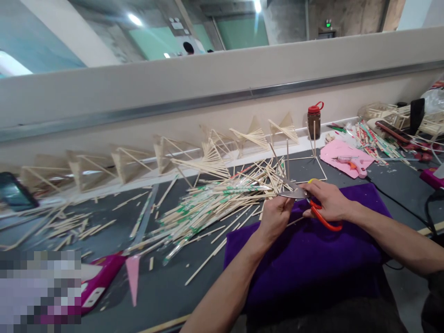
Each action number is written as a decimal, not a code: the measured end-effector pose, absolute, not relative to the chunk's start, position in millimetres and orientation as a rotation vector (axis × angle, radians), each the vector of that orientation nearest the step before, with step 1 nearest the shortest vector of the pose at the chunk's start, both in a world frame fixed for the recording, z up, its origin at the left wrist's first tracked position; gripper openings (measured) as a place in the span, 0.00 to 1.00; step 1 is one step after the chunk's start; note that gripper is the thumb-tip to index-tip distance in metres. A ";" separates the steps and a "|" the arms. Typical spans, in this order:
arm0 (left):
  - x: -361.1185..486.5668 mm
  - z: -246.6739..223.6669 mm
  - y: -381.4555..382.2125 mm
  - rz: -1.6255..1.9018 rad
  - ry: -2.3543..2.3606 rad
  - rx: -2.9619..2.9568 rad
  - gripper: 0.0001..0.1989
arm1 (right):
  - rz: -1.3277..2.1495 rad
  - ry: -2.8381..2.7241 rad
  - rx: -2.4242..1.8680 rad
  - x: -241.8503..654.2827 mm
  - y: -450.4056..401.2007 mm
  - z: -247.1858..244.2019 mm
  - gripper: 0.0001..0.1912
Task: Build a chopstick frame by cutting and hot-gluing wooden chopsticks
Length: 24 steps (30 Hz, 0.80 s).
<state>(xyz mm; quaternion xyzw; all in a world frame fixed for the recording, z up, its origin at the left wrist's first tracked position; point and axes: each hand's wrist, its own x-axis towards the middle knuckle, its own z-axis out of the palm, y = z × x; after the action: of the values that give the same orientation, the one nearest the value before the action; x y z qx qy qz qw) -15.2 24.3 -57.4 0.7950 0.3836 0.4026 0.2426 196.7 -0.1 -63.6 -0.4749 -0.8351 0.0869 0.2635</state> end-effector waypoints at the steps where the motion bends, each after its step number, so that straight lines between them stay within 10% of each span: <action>1: -15.6 -58.3 23.9 1.094 1.034 2.192 0.18 | 0.231 -2.260 -1.261 196.9 0.4 -64.3 0.37; 24: -16.1 -52.0 24.5 1.063 1.003 1.989 0.23 | 0.224 -2.299 -1.332 198.8 -5.3 -59.1 0.28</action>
<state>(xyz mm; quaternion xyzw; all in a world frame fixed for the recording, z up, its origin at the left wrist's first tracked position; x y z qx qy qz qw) -16.1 24.5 -52.0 0.7607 0.3834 0.4065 0.3303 198.8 -5.3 -59.1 -0.4854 -0.8381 0.0816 0.2353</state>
